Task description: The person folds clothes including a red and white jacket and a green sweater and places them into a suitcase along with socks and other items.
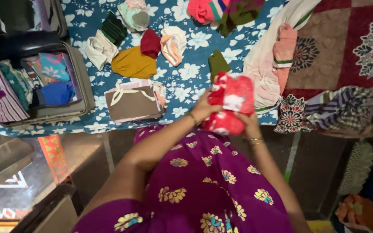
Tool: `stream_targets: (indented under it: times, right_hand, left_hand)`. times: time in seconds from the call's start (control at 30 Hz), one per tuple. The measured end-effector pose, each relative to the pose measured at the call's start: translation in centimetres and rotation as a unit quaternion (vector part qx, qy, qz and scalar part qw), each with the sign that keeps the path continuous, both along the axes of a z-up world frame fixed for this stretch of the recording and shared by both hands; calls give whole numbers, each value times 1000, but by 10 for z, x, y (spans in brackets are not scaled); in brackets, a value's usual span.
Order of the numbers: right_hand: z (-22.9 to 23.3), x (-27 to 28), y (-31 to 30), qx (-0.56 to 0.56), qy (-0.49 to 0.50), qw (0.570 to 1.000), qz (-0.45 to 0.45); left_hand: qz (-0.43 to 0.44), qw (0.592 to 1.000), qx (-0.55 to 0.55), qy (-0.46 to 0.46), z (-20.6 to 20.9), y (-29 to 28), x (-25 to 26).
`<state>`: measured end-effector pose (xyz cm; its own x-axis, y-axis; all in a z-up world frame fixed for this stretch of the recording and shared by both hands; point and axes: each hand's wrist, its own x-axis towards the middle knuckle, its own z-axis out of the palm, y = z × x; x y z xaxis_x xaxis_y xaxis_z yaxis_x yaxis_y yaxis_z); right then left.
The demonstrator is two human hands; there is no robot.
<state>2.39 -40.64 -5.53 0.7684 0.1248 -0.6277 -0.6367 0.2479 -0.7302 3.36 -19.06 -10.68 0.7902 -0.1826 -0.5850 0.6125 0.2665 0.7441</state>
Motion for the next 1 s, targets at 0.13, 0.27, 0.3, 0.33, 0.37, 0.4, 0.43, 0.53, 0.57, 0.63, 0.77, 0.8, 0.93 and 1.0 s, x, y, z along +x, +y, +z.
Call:
stream_targets:
  times: [0.13,0.27,0.3,0.33,0.37,0.4,0.43,0.53,0.57,0.63,0.77,0.8,0.93,1.0]
  right_hand:
    - [-9,43,-93,-106,-27,994,26]
    - [-49,89,-156,-85,55,995,-1]
    - [-63,96,-168,-81,85,993,-10]
    - [-75,98,-172,-167,49,984,25]
    - [-85,100,-162,-250,8,966,59]
    - [-94,102,-153,-331,-33,939,92]
    - [-102,103,-147,-318,-39,942,99]
    - [-117,105,-142,-311,-72,941,111]
    - [-120,103,-142,-332,-90,933,107]
    - [-121,101,-139,-365,-127,916,110]
    - [-90,95,-126,-525,-216,814,126]
    - [-74,95,-117,-586,-240,763,126]
    - [-27,94,-87,-551,-295,767,143]
    - [-20,92,-82,-535,-284,783,142]
  left_hand:
    - [-167,986,-25,-19,-38,-54,37]
    - [-185,974,117,-62,-119,-68,56]
    - [-148,981,121,-25,-133,-59,62]
    - [-110,986,125,12,-143,-51,64]
    - [-100,981,126,109,-153,-37,67]
    - [-90,967,126,205,-160,-17,70]
    - [-102,962,215,132,-164,1,73]
    - [-107,923,371,9,-164,43,88]
    - [-107,909,402,-18,-162,49,99]
    - [-154,902,396,-83,-152,52,133]
    - [-282,852,428,-104,-107,25,212]
    - [-306,841,433,-107,-101,15,229]
    - [-373,793,474,-84,-100,-19,272]
    - [-386,739,544,-96,-112,-37,285]
